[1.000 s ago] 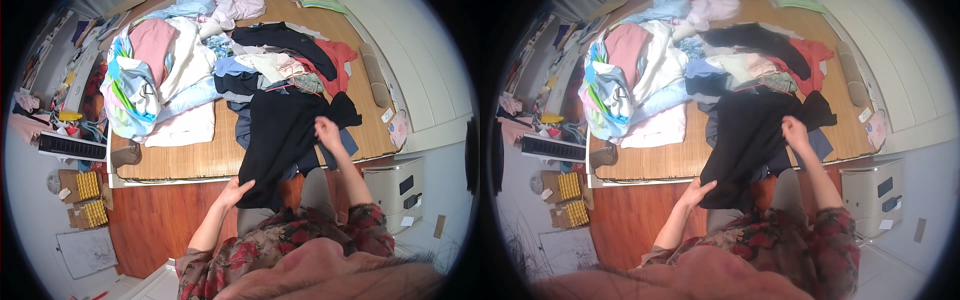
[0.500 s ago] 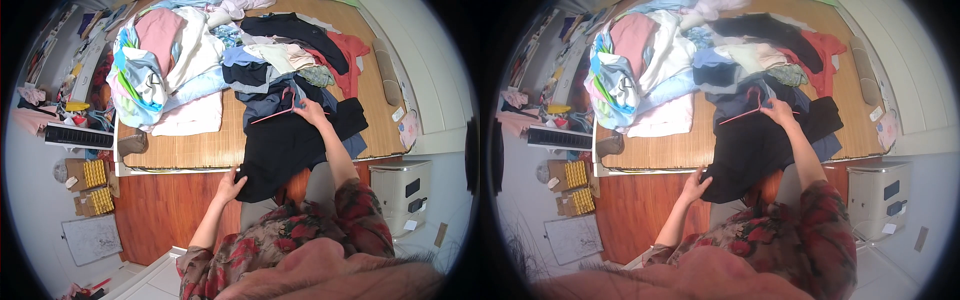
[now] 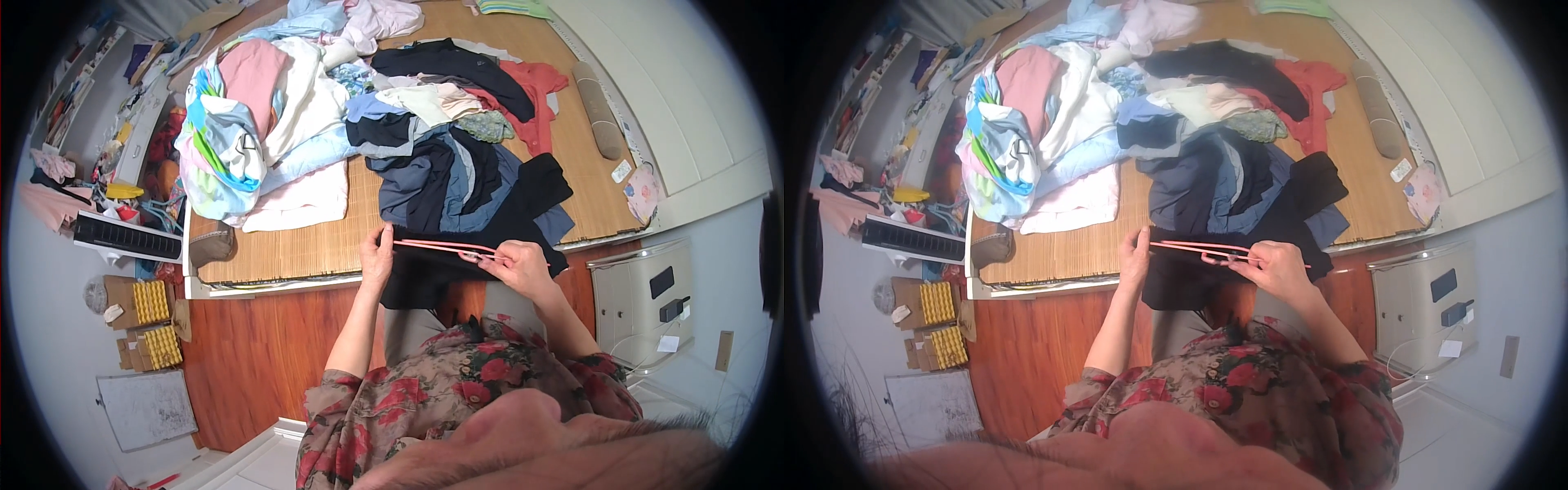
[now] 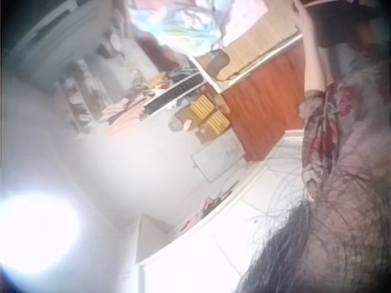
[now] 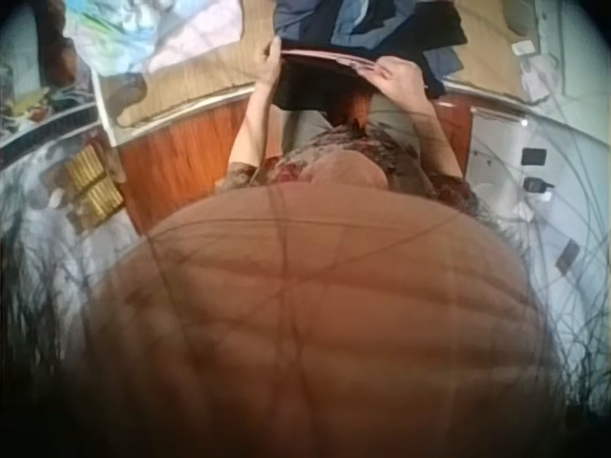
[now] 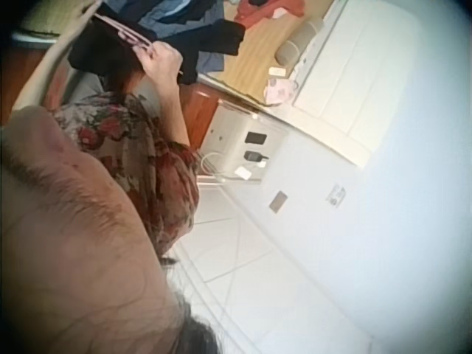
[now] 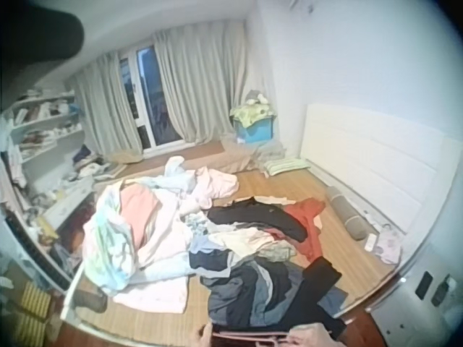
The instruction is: The person folds clothes by hand, handling items including a black pair of pants, a grey shirt, and a red shirt one at a time on a flat surface.
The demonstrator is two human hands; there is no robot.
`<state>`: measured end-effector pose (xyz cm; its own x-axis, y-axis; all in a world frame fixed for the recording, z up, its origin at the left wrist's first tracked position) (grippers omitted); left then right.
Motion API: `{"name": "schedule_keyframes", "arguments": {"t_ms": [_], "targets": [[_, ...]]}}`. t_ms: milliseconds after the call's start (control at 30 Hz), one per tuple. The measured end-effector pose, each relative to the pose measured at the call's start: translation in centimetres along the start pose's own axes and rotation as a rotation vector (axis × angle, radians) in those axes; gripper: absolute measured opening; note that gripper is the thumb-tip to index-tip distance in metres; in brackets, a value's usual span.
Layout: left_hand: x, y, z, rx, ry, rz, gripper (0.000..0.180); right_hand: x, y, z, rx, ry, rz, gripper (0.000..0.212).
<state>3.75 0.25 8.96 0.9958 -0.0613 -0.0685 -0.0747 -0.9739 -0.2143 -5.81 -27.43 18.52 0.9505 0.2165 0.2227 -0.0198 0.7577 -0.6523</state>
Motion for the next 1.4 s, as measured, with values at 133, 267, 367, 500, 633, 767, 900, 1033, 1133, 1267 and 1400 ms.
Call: {"name": "schedule_keyframes", "arguments": {"t_ms": [133,267,367,500,633,767,900,1033,1133,1267,1400], "targets": [[-3.5,1.3,-1.4,-0.008,-0.058,0.167,0.036,-2.0,0.4,0.9,0.169,0.061,0.014,0.032],[-5.5,0.4,-3.2,-0.165,-0.027,0.191,0.038,-3.4,-1.0,2.7,0.145,0.009,0.048,0.025],[-6.4,-1.5,-3.7,-0.242,-0.023,0.125,0.038,-4.8,-3.0,5.0,0.167,-0.012,0.036,0.023],[-7.0,-3.2,-4.5,-0.512,-0.126,0.042,0.036,-7.3,-6.3,4.1,0.717,0.004,-0.098,0.018],[-6.5,-2.5,-5.5,-0.711,-0.194,0.038,0.034,-8.6,-11.5,1.1,1.724,-0.195,-0.367,0.028],[-5.6,-0.2,-6.5,-0.819,-0.240,0.111,0.032,-9.7,-16.4,0.5,1.457,-0.236,-0.660,0.031],[-5.1,2.2,-10.8,-0.873,-0.234,0.203,0.029,-10.1,-12.4,-2.9,0.981,0.267,-0.505,0.029],[-4.6,3.9,-15.0,-0.981,-0.178,0.292,0.027,-11.1,-7.4,-7.8,0.802,0.509,-0.322,0.025],[-3.9,4.1,-15.2,-1.038,-0.170,0.303,0.024,-9.7,-5.3,-7.1,0.734,0.380,-0.188,0.025],[-4.5,4.3,-15.5,-0.864,-0.126,0.383,0.021,-8.3,-4.2,-6.4,0.403,0.220,-0.234,0.023],[-5.4,4.2,-14.9,-0.774,-0.109,0.437,0.024,-9.0,-3.3,-7.0,0.625,0.313,-0.147,0.022]]}}
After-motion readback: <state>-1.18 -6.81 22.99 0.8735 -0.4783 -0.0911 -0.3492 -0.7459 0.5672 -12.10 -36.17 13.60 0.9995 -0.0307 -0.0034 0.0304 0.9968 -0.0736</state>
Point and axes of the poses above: each hand's wrist, its own x-axis towards the middle knuckle, its own y-axis out of the palm, z = x × y, the point moved 5 cm from there along x, towards the middle knuckle, and after that the axes turned 8 degrees about z, right-handed, at the moved point
